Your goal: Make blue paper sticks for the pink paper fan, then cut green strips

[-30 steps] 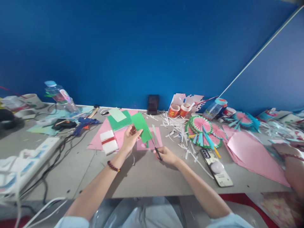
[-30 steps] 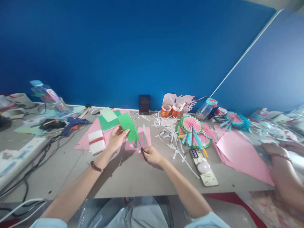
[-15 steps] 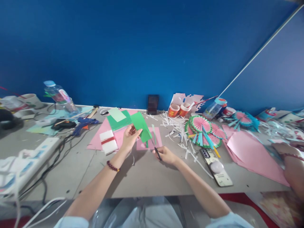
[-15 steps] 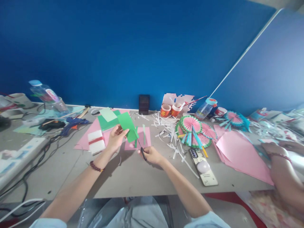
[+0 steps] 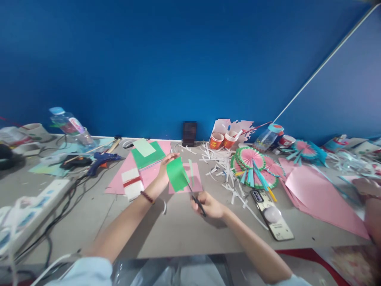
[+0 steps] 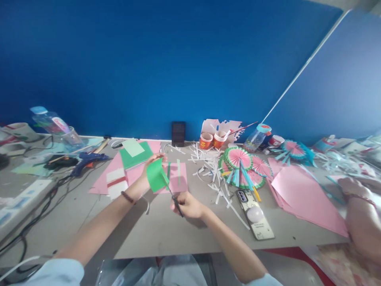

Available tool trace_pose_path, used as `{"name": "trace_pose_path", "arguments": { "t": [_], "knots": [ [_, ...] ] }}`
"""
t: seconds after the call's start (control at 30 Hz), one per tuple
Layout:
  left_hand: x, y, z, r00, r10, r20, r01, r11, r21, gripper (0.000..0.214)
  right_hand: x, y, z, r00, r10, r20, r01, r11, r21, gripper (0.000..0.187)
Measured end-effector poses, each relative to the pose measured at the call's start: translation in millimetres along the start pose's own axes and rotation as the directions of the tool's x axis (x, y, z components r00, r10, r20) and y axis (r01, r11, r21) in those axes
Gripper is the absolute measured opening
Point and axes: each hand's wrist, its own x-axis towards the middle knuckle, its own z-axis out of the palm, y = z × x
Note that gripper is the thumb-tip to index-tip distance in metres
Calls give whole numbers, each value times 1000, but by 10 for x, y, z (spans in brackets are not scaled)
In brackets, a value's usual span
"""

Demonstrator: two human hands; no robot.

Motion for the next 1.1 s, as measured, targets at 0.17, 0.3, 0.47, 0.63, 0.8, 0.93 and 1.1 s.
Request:
{"name": "trace_pose_path", "arguments": {
  "t": [0.17, 0.3, 0.47, 0.63, 0.8, 0.93, 1.1],
  "knots": [
    [532, -49, 126, 821, 333, 463, -569, 539, 621, 40, -40, -87, 37, 994, -101, 49, 106, 990, -94, 50],
    [977, -53, 145, 664, 198, 721, -747, 185, 638, 49, -42, -90, 31, 995, -81, 58, 89, 986, -142, 54],
    [1261, 148, 87, 675, 158, 721, -729, -5, 684, 51, -29, -66, 11, 997, -71, 37, 75, 989, -124, 55],
    [1133, 490, 35, 795, 414, 443, -533, 130, 836, 48, -24, -50, 2, 998, -52, 30, 55, 992, -114, 55],
    [618, 499, -38, 962, 269, -50, -185, 773, 607, 37, -16, -5, 9, 997, -20, -76, 14, 997, -79, 52],
    [-18, 380, -97, 990, -131, -45, 134, 988, 74, 50, 10, 32, -6, 975, 4, -222, -19, 998, -65, 51],
    [-611, 320, -43, 887, -346, 306, 386, 919, -81, 59, 45, 57, -20, 970, 69, -233, -80, 996, -38, 54]
  ]
}}
